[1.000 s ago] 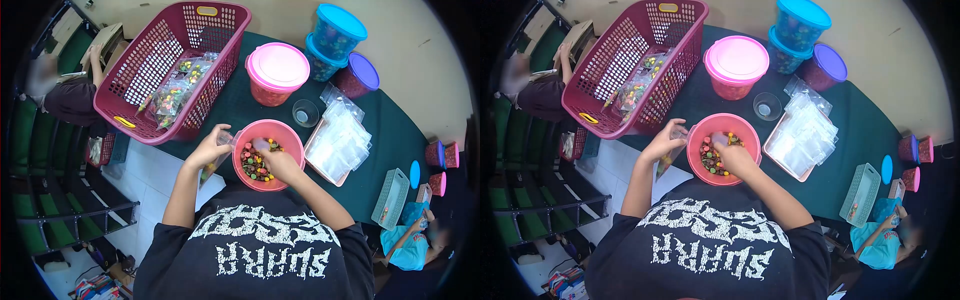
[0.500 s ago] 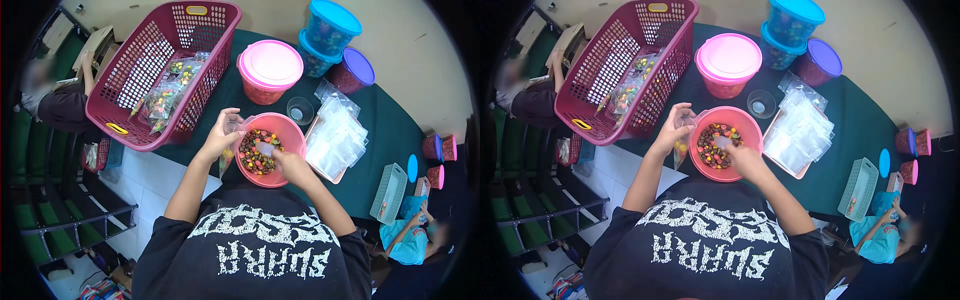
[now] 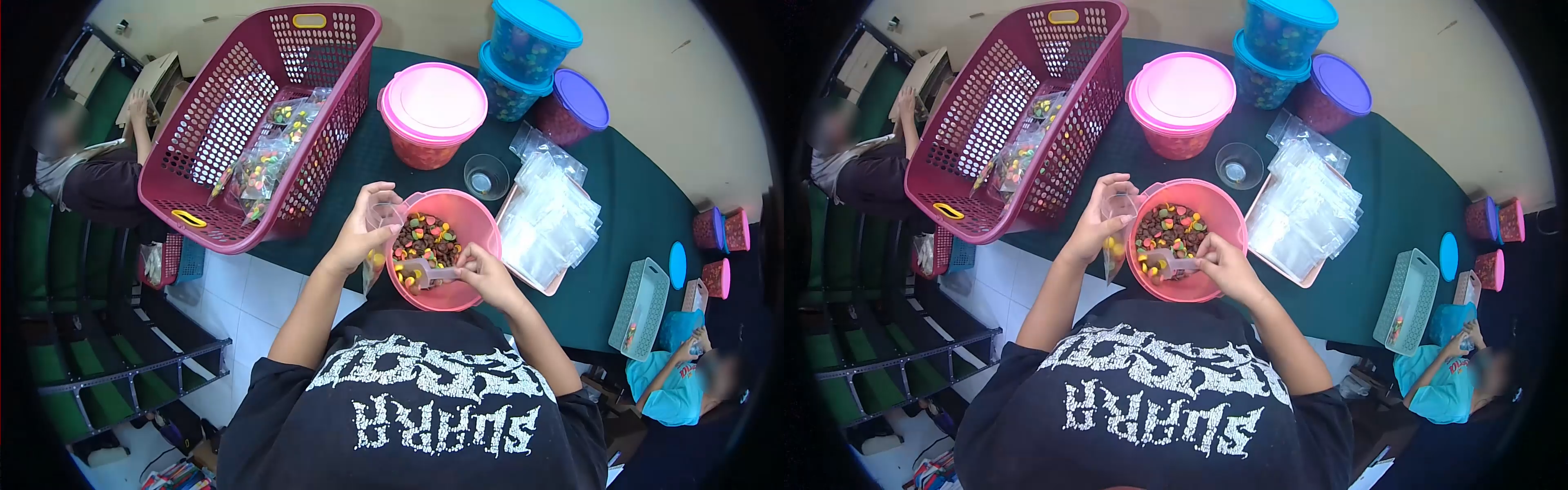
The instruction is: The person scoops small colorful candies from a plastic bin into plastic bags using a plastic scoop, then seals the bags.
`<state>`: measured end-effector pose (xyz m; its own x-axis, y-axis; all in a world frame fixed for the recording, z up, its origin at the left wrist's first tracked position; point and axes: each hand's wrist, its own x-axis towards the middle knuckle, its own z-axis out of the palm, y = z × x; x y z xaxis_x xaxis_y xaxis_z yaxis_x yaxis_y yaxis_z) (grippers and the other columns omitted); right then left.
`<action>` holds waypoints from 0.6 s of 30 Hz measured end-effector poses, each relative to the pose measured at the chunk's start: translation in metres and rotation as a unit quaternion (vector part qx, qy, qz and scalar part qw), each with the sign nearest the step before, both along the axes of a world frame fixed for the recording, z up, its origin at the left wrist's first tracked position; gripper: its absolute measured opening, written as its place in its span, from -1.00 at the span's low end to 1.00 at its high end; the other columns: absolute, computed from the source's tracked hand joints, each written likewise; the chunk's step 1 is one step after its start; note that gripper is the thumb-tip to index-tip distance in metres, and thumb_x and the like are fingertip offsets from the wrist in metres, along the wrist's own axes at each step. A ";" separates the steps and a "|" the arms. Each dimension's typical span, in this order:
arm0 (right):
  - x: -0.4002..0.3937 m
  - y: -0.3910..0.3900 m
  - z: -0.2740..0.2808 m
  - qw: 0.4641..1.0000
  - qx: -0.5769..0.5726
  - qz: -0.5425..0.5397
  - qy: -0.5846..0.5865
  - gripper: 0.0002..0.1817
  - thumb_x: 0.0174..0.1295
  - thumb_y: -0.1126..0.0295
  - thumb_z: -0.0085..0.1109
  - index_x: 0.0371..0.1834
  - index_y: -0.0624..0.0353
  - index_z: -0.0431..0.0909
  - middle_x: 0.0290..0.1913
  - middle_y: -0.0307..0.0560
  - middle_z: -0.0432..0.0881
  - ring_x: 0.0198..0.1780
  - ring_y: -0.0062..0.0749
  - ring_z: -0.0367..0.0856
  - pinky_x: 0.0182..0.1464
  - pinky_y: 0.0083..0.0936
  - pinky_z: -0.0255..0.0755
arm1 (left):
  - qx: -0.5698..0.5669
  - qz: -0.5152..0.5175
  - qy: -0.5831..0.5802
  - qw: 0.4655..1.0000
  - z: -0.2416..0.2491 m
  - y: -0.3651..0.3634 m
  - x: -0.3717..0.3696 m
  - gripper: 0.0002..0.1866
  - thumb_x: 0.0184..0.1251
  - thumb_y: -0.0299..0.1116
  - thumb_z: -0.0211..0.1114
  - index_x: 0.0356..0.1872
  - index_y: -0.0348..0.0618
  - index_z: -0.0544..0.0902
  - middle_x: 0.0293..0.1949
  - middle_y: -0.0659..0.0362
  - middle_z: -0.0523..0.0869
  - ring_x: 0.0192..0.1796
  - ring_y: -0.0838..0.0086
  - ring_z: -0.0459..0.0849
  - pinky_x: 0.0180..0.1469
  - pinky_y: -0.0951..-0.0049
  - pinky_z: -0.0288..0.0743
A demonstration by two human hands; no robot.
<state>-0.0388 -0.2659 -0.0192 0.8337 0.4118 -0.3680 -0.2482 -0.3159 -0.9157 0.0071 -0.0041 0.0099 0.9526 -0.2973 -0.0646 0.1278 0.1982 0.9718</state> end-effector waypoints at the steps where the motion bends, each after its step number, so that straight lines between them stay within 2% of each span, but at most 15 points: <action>1: 0.000 0.002 -0.004 0.995 0.076 -0.044 0.037 -0.92 0.29 0.58 0.00 -0.22 0.22 0.32 -0.35 -0.05 0.65 -0.19 -0.44 0.69 -0.14 -0.48 0.54 | 0.008 -0.006 -0.002 1.000 0.001 0.000 0.000 -0.25 0.06 -0.30 0.36 0.30 -0.08 0.20 0.07 0.10 0.39 0.17 0.33 0.43 0.27 0.27 0.29; 2: 0.001 0.003 -0.005 0.982 0.151 -0.088 0.073 -0.91 0.30 0.58 -0.01 -0.20 0.20 0.31 -0.30 -0.02 0.65 -0.17 -0.37 0.70 -0.09 -0.47 0.56 | 0.017 -0.011 -0.004 1.000 0.001 0.001 -0.001 -0.25 0.06 -0.30 0.36 0.30 -0.08 0.20 0.08 0.10 0.39 0.18 0.32 0.42 0.27 0.26 0.29; 3: 0.001 0.003 -0.005 0.982 0.152 -0.087 0.073 -0.91 0.30 0.58 -0.01 -0.20 0.20 0.31 -0.30 -0.02 0.65 -0.17 -0.37 0.70 -0.09 -0.47 0.56 | 0.018 -0.009 -0.005 1.000 0.000 0.002 -0.001 -0.25 0.06 -0.30 0.36 0.30 -0.08 0.20 0.08 0.10 0.39 0.18 0.32 0.42 0.27 0.26 0.29; 5: 0.002 0.003 -0.002 0.950 0.230 -0.165 0.129 -0.89 0.33 0.55 -0.02 -0.16 0.17 0.29 -0.21 0.05 0.62 -0.14 -0.25 0.70 -0.03 -0.38 0.58 | 0.030 -0.021 -0.020 0.999 -0.005 0.004 -0.001 -0.25 0.08 -0.32 0.37 0.30 -0.08 0.19 0.09 0.09 0.39 0.17 0.32 0.43 0.27 0.26 0.29; 8: 0.006 -0.001 0.009 0.934 0.252 -0.205 0.151 -0.89 0.34 0.52 -0.02 -0.16 0.15 0.28 -0.16 0.08 0.61 -0.14 -0.22 0.70 -0.05 -0.38 0.60 | 0.050 -0.015 -0.024 0.998 -0.015 0.009 -0.002 -0.26 0.09 -0.35 0.36 0.30 -0.09 0.19 0.10 0.08 0.40 0.17 0.32 0.44 0.28 0.25 0.28; 12: 0.010 -0.012 0.016 0.930 0.270 -0.219 0.115 -0.87 0.35 0.48 -0.03 -0.13 0.13 0.24 -0.18 0.11 0.61 -0.13 -0.20 0.70 -0.08 -0.38 0.60 | 0.053 -0.001 -0.023 0.998 -0.025 0.018 -0.003 -0.27 0.10 -0.37 0.35 0.30 -0.10 0.19 0.10 0.07 0.41 0.18 0.32 0.45 0.28 0.26 0.29; 14: 0.012 -0.018 0.017 0.926 0.275 -0.234 0.108 -0.85 0.34 0.47 -0.03 -0.12 0.12 0.23 -0.19 0.14 0.61 -0.15 -0.16 0.70 -0.07 -0.35 0.60 | 0.064 0.016 -0.030 0.997 -0.028 0.020 -0.004 -0.31 0.10 -0.49 0.32 0.28 -0.11 0.22 0.12 0.05 0.42 0.20 0.36 0.42 0.24 0.28 0.33; 18: 0.019 -0.028 0.027 0.917 0.276 -0.276 0.085 -0.84 0.32 0.47 -0.01 -0.13 0.11 0.23 -0.19 0.18 0.61 -0.18 -0.10 0.70 -0.06 -0.33 0.60 | 0.113 0.035 -0.023 0.993 -0.021 0.017 -0.011 -0.33 0.10 -0.45 0.33 0.26 -0.12 0.25 0.12 0.04 0.42 0.22 0.34 0.42 0.25 0.29 0.33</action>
